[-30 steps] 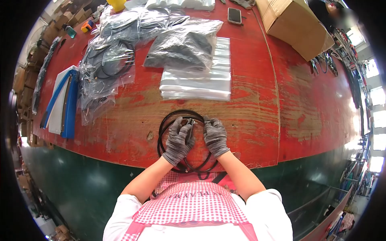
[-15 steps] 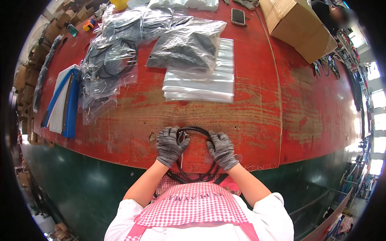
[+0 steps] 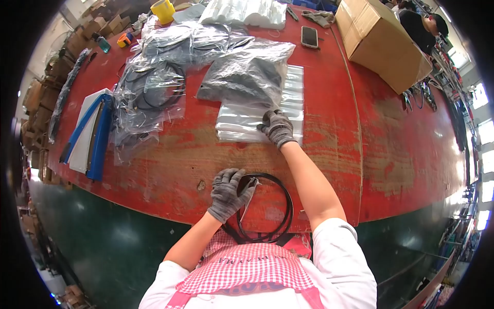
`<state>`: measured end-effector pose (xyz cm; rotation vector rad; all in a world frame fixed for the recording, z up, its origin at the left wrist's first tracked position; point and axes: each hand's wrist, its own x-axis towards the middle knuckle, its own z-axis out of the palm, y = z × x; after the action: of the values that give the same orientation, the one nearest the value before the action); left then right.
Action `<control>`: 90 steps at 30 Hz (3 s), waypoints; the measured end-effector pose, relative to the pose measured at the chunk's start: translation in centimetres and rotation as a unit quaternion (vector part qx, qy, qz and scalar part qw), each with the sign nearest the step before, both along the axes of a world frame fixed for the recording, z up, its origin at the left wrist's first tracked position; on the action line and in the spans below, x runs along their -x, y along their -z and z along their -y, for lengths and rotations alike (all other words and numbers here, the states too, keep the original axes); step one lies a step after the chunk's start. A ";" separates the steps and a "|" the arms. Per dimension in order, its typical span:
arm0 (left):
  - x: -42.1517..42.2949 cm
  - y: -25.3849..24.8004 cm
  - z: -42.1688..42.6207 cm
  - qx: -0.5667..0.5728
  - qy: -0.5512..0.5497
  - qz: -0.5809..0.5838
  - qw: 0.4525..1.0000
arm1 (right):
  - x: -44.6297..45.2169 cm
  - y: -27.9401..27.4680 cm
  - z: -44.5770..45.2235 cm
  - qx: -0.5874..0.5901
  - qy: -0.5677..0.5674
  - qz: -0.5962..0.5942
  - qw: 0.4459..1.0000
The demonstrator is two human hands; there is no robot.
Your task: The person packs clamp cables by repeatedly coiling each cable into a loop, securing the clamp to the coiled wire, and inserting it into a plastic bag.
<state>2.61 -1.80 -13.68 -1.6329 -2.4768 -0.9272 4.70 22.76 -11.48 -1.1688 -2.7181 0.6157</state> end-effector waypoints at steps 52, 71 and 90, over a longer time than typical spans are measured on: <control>8.0 -4.4 -5.7 0.013 0.158 -0.272 0.949 | -9.9 -3.5 7.8 -0.390 -0.180 -0.097 0.898; 7.6 4.5 0.9 0.285 0.092 -0.269 0.915 | -17.2 1.8 7.6 -0.230 -0.231 0.112 0.939; -6.8 0.6 20.9 0.238 -0.037 0.095 0.966 | -23.9 4.2 18.4 0.208 -0.363 0.019 0.908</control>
<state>9.39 -22.74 -14.31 -1.6069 -3.0534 -0.5221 28.59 4.33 -15.67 -0.1404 -3.1081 1.3125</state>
